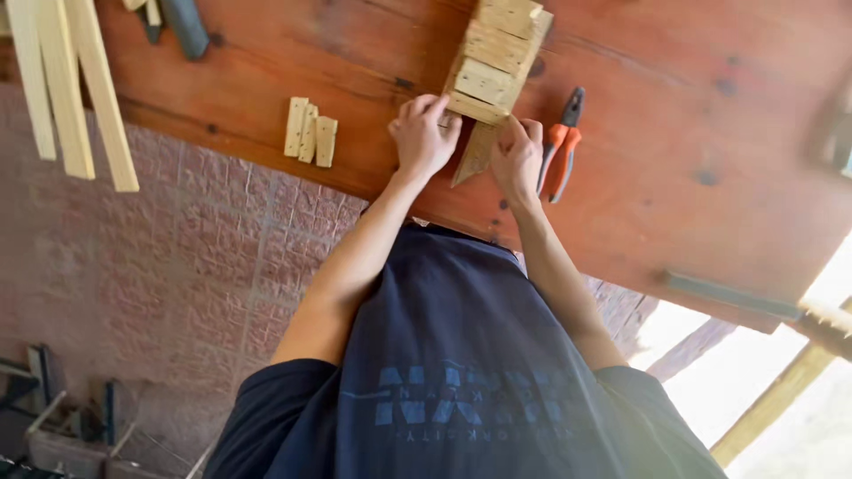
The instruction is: The person uses pliers to remove nails from small wooden blocks arranged on a workbench. They repeatedly pick up blocks, extract nails, and place the blocks aside while continuing the process across multiple pieces.
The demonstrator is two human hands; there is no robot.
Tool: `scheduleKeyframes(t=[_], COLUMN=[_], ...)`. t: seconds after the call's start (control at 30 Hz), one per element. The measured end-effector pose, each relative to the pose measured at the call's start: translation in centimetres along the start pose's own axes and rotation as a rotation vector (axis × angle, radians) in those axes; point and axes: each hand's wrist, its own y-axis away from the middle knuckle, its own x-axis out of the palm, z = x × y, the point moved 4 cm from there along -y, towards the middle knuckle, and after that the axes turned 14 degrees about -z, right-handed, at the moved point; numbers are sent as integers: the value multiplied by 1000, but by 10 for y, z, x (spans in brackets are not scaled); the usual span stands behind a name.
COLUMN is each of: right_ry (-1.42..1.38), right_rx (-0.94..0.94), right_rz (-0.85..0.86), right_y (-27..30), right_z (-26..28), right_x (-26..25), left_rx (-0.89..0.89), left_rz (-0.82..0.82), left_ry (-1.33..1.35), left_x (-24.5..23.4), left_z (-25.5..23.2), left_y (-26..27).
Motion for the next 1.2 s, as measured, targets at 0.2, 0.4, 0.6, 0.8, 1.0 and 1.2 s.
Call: scheduleKeyframes(t=[0.2,0.4,0.6,0.8,1.0,1.2], right_ry=[-114,-362,-329,-230,-91,-40], right_rx=[-25,154,179,-93,-176,-181], right_rz=[-28,100,460,613,599,524], right_y=[4,7,28,44,47,42], right_z=[14,49,121,187,250,254], right_x=[6,50,138,234,258,261], left_rx=[-191,-578,-785,-899,-829,-700], left_rz=[-33,8,-9,-135,25,99], left_ry=[217,550,565,895,666,378], left_x=[-22,-56,-88,-109,-160,-168], left_z=[19,108,217,295,288,292], left_y=[13,21,53,73,39,28])
